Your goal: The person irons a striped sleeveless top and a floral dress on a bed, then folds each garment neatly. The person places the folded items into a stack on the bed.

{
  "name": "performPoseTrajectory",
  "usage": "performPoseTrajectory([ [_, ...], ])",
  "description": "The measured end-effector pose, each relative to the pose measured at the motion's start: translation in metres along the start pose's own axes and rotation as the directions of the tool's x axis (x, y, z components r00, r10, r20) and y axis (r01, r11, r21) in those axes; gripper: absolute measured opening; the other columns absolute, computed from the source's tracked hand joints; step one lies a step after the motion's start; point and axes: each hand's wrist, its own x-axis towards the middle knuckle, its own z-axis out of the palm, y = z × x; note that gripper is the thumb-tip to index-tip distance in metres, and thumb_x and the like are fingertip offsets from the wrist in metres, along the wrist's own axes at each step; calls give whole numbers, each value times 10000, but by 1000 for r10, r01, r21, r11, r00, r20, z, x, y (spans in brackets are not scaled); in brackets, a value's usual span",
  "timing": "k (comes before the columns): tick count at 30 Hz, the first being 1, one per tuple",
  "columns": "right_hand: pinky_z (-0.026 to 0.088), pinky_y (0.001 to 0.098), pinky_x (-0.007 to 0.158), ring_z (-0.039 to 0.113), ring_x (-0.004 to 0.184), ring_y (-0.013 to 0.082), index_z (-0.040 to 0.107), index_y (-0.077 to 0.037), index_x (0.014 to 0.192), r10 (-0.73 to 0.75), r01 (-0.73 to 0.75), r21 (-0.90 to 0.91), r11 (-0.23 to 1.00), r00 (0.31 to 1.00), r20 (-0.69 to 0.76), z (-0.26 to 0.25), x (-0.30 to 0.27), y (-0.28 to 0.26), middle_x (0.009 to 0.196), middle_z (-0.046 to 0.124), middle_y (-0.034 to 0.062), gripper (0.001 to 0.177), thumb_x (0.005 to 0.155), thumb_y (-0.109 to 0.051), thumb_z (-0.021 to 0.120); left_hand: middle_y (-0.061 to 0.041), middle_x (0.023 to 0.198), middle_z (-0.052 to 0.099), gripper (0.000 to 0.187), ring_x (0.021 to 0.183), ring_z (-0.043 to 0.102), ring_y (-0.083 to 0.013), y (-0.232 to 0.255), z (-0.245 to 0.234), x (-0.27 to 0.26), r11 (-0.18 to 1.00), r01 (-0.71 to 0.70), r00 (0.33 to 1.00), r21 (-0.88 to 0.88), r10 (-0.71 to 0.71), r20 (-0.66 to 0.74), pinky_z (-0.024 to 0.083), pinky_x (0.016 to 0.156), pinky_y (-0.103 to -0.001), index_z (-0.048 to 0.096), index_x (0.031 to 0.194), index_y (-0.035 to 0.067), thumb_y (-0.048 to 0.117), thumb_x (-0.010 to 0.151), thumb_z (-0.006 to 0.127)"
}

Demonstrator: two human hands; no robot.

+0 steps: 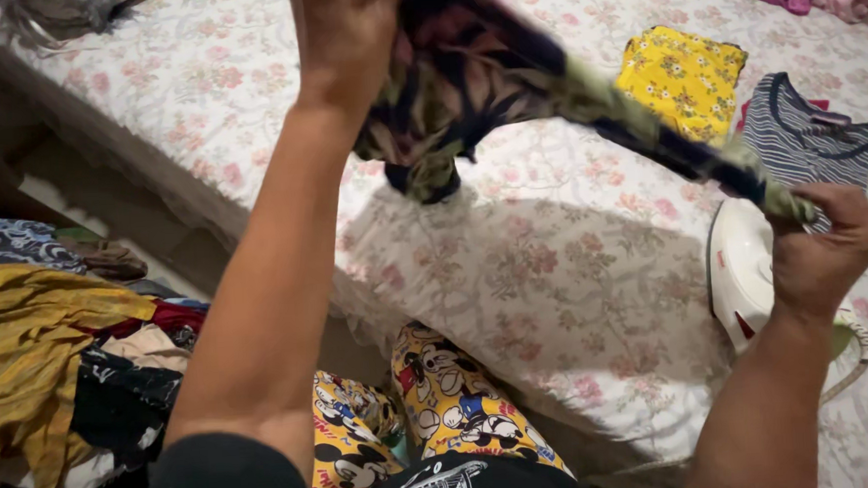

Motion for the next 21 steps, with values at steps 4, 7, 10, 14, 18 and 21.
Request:
performPoseTrajectory([
  [4,492,302,765,623,849,147,735,10,1086,380,-308,-268,913,882,278,-19,-30,31,921,713,75,245,846,33,691,-81,974,745,169,898,744,-225,37,-21,-68,953,223,885,-206,-109,452,600,825,-329,731,1037,90,14,894,776],
  [7,555,401,721,696,792,274,749,-125,1210,722,-406,-597,692,385,575,-8,-39,35,889,760,169,454,765,-35,773,-59,1004,730,235,954,710,-208,58,-40,-128,934,309,704,-177,-100,703,581,872,-345,735,1020,100,6,808,778],
  [10,549,328,826,716,919,219,760,-95,1152,380,-221,-312,924,611,695,35,-40,-7,1028,769,112,389,768,-38,732,-81,936,703,203,887,694,-258,78,-56,-172,937,347,632,-37,-204,747,564,802,-368,766,985,112,59,794,807],
  [14,589,300,861,712,1045,205,770,-127,1132,-35,-129,210,969,769,638,150,-37,-110,1148,762,69,287,877,-18,697,-93,945,697,209,856,703,-276,96,-65,-195,900,435,646,28,-334,686,560,752,-366,736,1001,83,80,800,794],
  [18,365,478,1123,604,1174,288,703,-106,1193,-445,206,409,889,606,660,214,-41,-192,1200,682,103,468,737,-95,806,-91,927,695,224,827,716,-270,107,-65,-195,867,493,658,73,-427,620,562,720,-359,686,988,62,88,797,800],
  [21,321,511,1182,652,1082,228,712,-124,1102,-500,251,435,865,522,691,242,-28,-212,1026,693,44,405,713,-111,821,-84,916,694,185,823,713,-279,108,-69,-191,899,435,700,51,-373,610,562,717,-368,686,971,81,66,812,780],
])
